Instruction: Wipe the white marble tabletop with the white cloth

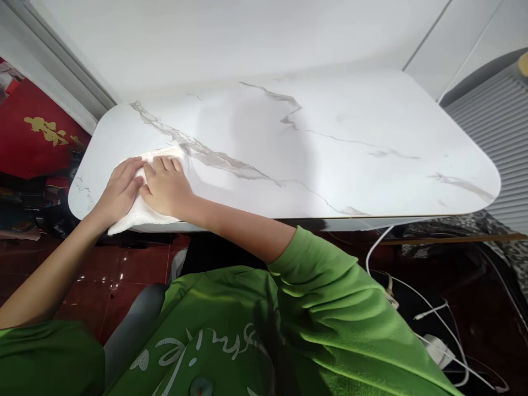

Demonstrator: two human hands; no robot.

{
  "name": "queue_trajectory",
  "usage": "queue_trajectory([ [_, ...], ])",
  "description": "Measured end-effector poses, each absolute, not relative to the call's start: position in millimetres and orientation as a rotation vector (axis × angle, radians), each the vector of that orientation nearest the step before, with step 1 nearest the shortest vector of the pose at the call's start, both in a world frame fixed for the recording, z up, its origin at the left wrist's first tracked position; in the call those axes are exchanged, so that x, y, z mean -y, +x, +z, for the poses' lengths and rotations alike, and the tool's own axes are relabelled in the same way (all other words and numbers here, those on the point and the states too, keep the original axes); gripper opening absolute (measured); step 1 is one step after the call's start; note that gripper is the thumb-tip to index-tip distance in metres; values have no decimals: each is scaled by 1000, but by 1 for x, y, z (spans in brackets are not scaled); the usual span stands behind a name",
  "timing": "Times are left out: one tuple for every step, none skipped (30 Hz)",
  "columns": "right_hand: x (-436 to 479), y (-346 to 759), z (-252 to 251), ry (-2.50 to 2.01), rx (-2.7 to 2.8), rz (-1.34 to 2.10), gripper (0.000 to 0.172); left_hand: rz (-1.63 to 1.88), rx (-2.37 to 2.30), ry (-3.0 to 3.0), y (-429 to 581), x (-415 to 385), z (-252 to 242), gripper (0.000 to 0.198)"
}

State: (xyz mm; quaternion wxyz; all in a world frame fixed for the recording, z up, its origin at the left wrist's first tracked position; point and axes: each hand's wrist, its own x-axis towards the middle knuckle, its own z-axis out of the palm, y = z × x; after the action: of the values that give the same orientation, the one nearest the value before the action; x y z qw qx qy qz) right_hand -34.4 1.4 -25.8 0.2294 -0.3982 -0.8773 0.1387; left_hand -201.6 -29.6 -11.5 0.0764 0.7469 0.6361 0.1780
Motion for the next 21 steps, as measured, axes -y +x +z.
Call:
queue_trajectory([
  [-6, -33, -26, -1067, 2415, 393, 44, 544, -1935, 2222, -203, 28, -13, 44],
  [-10, -32, -27, -1049, 2413, 397, 43, 558, -1971, 2200, -204, 27, -16, 43],
  [-14, -32, -28, -1042, 2406, 395, 42, 576, -2006, 2177, -205, 24, -18, 42],
  [-18, -33, -28, -1047, 2398, 385, 42, 596, -2036, 2157, -207, 20, -21, 41],
  [-23, -34, -29, -1059, 2391, 370, 42, 613, -2057, 2145, -210, 15, -23, 41],
  [-27, -37, -30, -1071, 2387, 354, 43, 624, -2069, 2141, -212, 9, -25, 41],
  [-33, -40, -31, -1081, 2388, 337, 43, 625, -2076, 2144, -215, 2, -27, 42],
  [-38, -44, -32, -1088, 2392, 323, 44, 617, -2079, 2153, -218, -6, -29, 42],
  [-45, -47, -33, -1095, 2396, 312, 44, 606, -2078, 2166, -222, -15, -30, 43],
  [-52, -51, -35, -1100, 2399, 303, 45, 598, -2072, 2182, -225, -24, -31, 43],
  [-60, -54, -36, -1103, 2400, 297, 46, 596, -2062, 2200, -228, -33, -31, 43],
  [-67, -57, -36, -1103, 2399, 291, 46, 602, -2046, 2217, -231, -42, -32, 44],
  [-75, -59, -37, -1100, 2396, 287, 47, 609, -2029, 2229, -233, -50, -31, 45],
  [-83, -60, -37, -1096, 2392, 284, 47, 610, -2013, 2233, -235, -58, -31, 46],
  [-90, -61, -37, -1093, 2389, 282, 48, 598, -2003, 2229, -236, -66, -29, 48],
  [-96, -62, -37, -1093, 2388, 282, 48, 570, -2000, 2217, -236, -73, -28, 51],
  [-102, -62, -37, -1098, 2389, 284, 49, 532, -2004, 2201, -236, -80, -26, 55],
  [-108, -63, -37, -1104, 2391, 289, 51, 492, -2013, 2183, -235, -86, -24, 60],
  [-114, -63, -37, -1109, 2391, 294, 53, 457, -2023, 2165, -233, -93, -23, 64],
  [-121, -65, -38, -1109, 2389, 301, 55, 435, -2034, 2151, -232, -99, -21, 69],
  [-129, -66, -41, -1105, 2380, 309, 58, 427, -2041, 2141, -230, -105, -19, 72],
])
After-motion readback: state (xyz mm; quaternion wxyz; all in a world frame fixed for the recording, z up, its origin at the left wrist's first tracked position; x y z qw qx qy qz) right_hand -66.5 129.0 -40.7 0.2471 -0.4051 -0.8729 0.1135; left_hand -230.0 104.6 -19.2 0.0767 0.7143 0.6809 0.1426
